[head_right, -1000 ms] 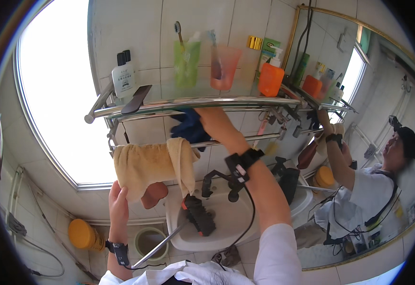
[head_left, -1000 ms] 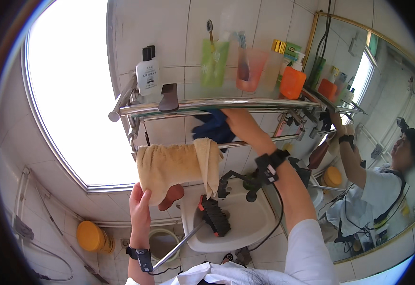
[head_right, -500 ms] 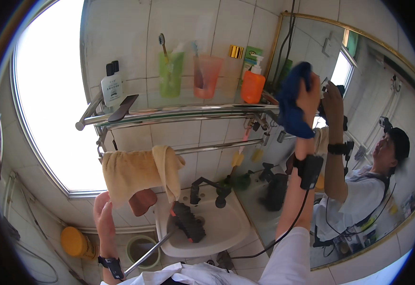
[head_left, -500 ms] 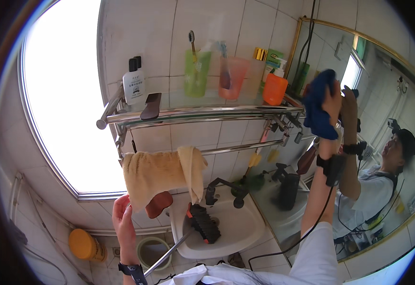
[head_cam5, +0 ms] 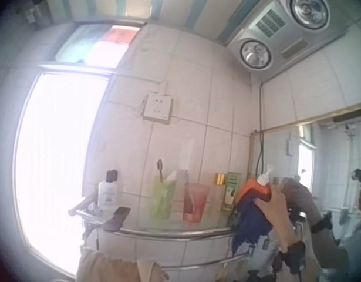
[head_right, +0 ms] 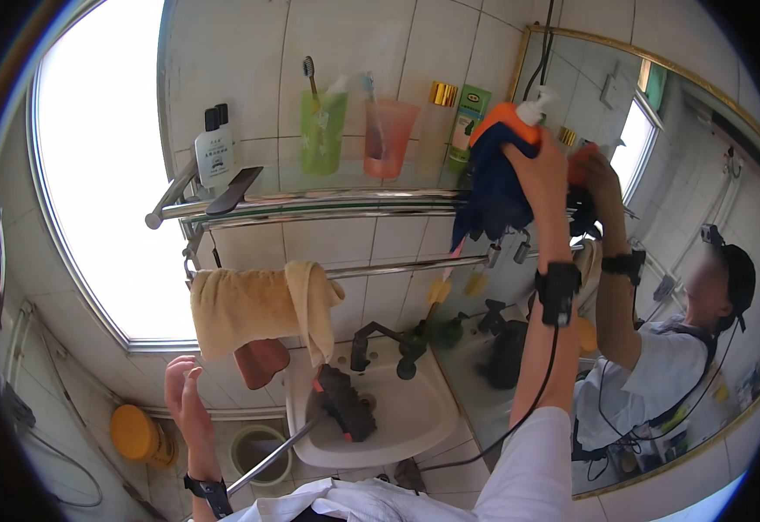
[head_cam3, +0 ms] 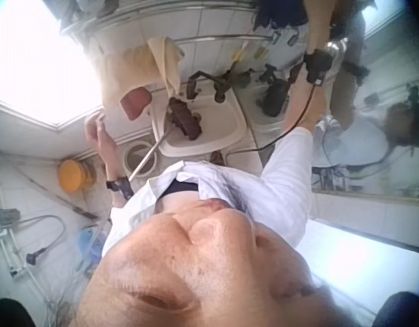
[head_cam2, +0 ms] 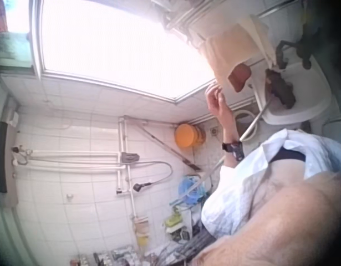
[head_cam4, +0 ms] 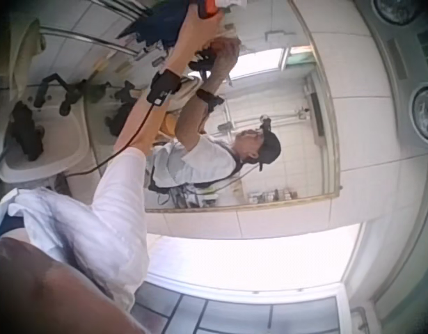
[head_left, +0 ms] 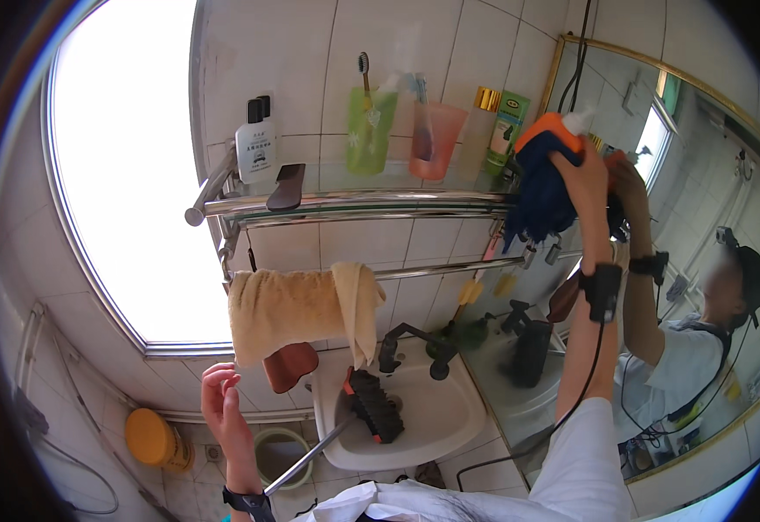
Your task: Cleaning various surfaces and items in a bathroom including a mirror, shelf objects, and a window.
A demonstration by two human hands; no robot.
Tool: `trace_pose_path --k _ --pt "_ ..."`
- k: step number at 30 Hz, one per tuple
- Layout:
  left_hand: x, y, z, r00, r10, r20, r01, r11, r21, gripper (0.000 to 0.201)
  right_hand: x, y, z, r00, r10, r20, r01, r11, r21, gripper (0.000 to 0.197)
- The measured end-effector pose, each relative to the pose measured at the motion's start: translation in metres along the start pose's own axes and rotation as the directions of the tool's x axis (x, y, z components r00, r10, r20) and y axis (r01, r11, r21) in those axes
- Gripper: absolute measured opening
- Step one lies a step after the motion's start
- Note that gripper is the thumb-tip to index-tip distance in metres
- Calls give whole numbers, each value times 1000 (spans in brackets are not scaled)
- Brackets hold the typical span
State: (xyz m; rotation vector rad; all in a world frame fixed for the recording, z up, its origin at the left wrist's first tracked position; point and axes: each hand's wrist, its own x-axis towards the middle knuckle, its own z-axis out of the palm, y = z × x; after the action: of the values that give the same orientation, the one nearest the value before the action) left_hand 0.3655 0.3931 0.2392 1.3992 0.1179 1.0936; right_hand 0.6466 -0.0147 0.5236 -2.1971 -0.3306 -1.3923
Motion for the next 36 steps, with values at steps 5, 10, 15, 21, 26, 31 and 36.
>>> trace_pose_path --k 5,10,15,21,26,31,36 --pt "-2 30 46 856 21 517 166 935 -314 30 -118 -46 -41 912 -4 411 -280 724 630 62" --pt "-17 28 142 621 -2 784 388 870 -305 63 -227 -82 -24 660 -240 712 -260 816 516 70" --pt "-49 -18 142 581 -311 753 654 729 -203 69 -276 -99 -8 657 -191 729 -450 677 583 59" --pt "-45 -22 142 586 -404 702 727 645 -235 62 -358 -11 12 345 101 933 -874 396 281 39" --pt "-46 -30 140 663 -392 638 625 759 -184 58 -329 -48 -14 341 460 820 -846 -231 481 42" --pt "-58 -23 155 748 -192 635 302 951 -68 56 -318 -106 -1 902 -255 349 23 834 551 53" --pt "-61 -15 151 613 -180 770 269 963 12 61 -312 -111 5 853 201 482 -520 413 747 54"
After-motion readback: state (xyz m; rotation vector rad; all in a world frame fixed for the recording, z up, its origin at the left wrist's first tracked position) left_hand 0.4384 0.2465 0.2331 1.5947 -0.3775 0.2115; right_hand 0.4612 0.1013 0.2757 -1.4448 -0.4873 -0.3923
